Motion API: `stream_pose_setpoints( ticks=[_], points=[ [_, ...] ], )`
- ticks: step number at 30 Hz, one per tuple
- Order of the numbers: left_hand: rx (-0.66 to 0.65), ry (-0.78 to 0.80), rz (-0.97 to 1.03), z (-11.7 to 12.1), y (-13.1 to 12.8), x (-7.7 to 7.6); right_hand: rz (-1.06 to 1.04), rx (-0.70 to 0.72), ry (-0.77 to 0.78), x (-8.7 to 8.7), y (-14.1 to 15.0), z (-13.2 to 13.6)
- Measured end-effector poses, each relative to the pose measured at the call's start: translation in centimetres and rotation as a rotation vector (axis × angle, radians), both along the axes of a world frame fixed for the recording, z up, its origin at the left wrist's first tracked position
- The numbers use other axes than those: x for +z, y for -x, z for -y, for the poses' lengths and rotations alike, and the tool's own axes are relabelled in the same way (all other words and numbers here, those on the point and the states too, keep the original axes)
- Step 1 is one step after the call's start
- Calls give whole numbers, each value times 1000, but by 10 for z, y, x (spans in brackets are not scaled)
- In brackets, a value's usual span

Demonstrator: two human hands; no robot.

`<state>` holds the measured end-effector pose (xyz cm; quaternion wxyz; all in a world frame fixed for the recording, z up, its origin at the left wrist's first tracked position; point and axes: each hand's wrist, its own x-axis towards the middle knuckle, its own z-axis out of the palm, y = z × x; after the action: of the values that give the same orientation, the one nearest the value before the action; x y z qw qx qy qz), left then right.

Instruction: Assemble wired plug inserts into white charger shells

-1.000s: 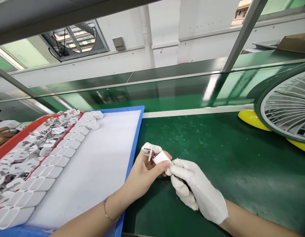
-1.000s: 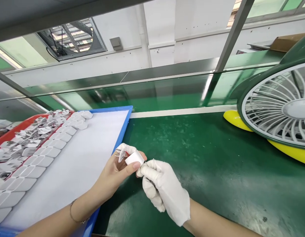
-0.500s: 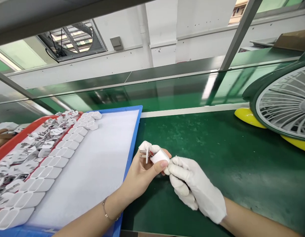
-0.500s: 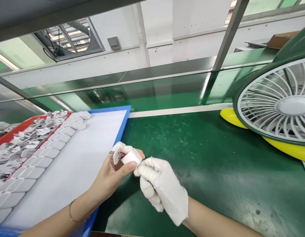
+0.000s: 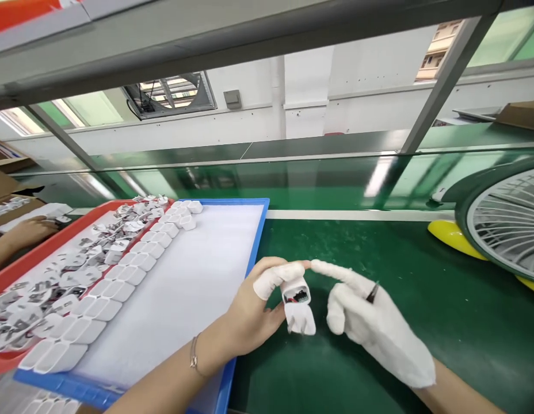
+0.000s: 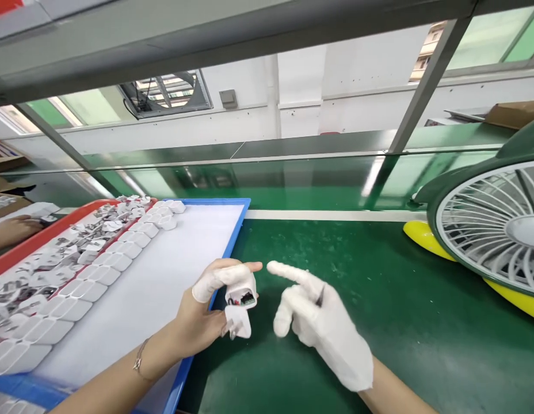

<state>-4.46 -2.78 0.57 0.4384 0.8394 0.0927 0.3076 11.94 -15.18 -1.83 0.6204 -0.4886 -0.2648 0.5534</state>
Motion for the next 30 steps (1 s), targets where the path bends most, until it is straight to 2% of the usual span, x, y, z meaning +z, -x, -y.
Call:
stream_pose_setpoints(
  ticks=[2, 5, 8, 10, 12, 13, 15, 18, 23, 27, 30],
  points=[
    [-18, -19, -13, 2, 2, 0, -73, -80, -69, 6, -14, 1],
    [-21, 48, -88, 5, 3, 3, -29, -85, -237, 14, -32, 5],
    [5, 163, -124, 7, 2, 6, 139, -97, -163, 17, -37, 16],
    [42, 233, -101, 7, 0, 7, 260, -214, -144, 14, -31, 26],
    [89, 243, -76, 6, -1, 8, 461, -349, -301, 10, -23, 35],
    [109, 212, -71, 5, -1, 7, 597, -365, -413, 8, -20, 38],
    [136, 94, -95, 4, -1, 6, 883, -279, -600, 4, -14, 41],
    [141, -95, -160, 4, -1, 4, 1144, -99, -716, -1, -11, 38],
    [67, -241, -183, 4, -2, 5, 1261, -11, -775, -5, -17, 29],
    [61, -205, -171, 4, -1, 7, 1305, 47, -815, 0, -18, 28],
    [74, -186, -149, 4, -1, 7, 1246, 59, -762, 3, -13, 28]
  ],
)
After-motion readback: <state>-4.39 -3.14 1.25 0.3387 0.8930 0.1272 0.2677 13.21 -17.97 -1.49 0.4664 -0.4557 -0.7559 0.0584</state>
